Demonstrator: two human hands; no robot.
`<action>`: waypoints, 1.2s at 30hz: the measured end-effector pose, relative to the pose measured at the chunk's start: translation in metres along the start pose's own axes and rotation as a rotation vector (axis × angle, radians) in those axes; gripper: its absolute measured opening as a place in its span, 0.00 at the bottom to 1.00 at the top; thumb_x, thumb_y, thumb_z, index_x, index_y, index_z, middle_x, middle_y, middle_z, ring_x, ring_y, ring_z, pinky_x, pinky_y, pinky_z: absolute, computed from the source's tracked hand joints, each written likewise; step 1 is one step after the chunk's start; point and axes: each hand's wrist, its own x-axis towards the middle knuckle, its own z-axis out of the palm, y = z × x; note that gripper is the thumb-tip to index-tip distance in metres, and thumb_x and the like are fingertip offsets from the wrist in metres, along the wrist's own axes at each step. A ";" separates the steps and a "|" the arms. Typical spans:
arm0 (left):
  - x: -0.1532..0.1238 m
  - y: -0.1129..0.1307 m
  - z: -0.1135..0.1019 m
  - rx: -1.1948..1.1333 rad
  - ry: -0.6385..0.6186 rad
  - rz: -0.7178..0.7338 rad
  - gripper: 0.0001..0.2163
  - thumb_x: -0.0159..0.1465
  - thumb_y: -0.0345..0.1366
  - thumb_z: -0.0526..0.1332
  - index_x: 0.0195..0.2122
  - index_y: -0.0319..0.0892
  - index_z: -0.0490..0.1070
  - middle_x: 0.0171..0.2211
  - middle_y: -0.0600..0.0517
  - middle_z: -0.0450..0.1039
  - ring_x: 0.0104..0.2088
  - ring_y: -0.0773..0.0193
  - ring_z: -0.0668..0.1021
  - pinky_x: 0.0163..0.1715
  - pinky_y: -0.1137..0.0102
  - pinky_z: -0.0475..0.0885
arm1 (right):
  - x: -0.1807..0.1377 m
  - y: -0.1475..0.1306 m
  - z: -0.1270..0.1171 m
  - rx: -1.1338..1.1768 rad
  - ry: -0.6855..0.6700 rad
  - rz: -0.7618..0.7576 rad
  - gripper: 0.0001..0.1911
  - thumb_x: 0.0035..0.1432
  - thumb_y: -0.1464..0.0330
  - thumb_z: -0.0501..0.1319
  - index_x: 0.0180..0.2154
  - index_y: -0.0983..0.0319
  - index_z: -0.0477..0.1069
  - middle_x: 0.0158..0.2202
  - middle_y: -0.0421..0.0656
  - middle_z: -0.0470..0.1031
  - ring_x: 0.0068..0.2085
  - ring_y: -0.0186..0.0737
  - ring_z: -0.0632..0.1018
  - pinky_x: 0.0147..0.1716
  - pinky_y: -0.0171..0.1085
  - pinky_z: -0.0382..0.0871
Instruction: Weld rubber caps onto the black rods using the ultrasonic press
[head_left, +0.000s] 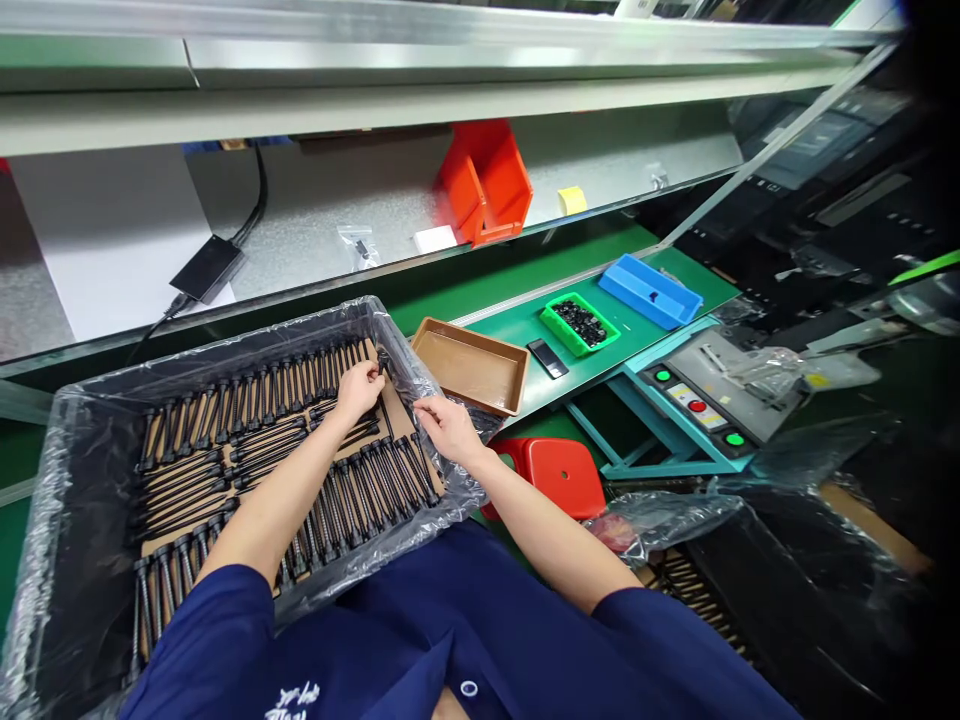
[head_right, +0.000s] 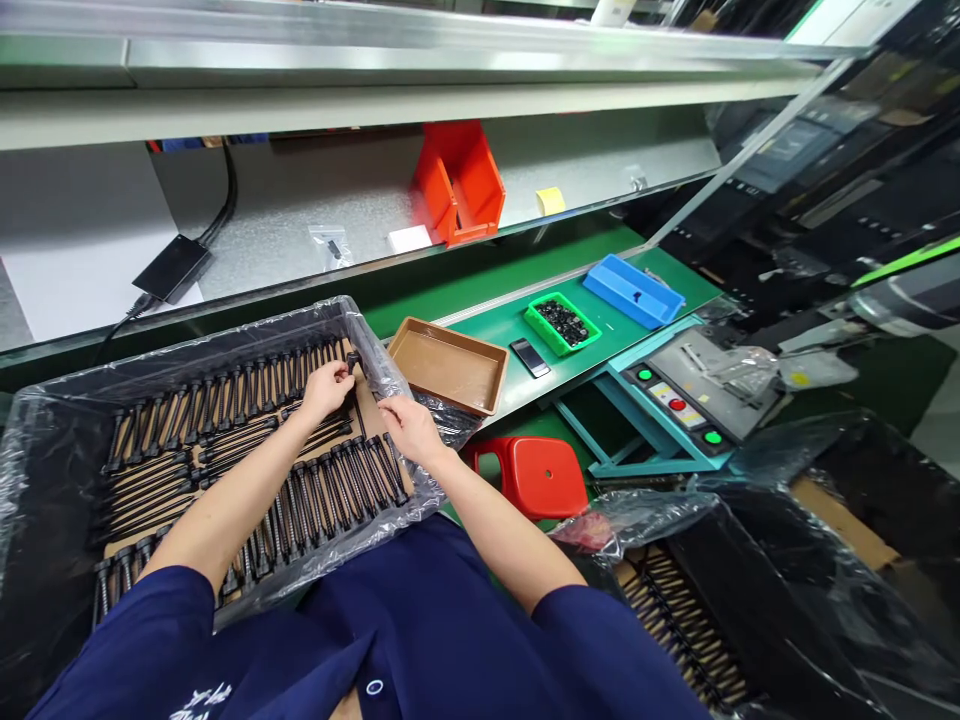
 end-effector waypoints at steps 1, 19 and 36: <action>-0.002 0.000 -0.005 -0.003 0.003 0.100 0.10 0.61 0.34 0.56 0.40 0.40 0.75 0.38 0.47 0.77 0.41 0.58 0.76 0.44 0.68 0.69 | -0.001 0.001 0.000 0.024 0.007 0.010 0.11 0.65 0.68 0.55 0.43 0.60 0.75 0.41 0.44 0.79 0.43 0.38 0.78 0.47 0.37 0.70; -0.006 -0.014 0.032 0.489 -0.422 0.526 0.14 0.64 0.29 0.51 0.34 0.39 0.78 0.42 0.41 0.73 0.45 0.54 0.73 0.46 0.64 0.68 | -0.005 0.009 0.003 0.277 0.096 0.209 0.10 0.60 0.66 0.58 0.40 0.61 0.75 0.37 0.44 0.80 0.34 0.37 0.79 0.38 0.36 0.73; -0.038 -0.013 0.004 0.431 -0.267 0.654 0.13 0.62 0.28 0.53 0.38 0.41 0.78 0.40 0.43 0.74 0.43 0.54 0.75 0.47 0.60 0.71 | -0.044 0.074 -0.065 0.718 0.748 0.632 0.14 0.46 0.64 0.68 0.36 0.63 0.73 0.27 0.39 0.76 0.23 0.30 0.74 0.19 0.28 0.65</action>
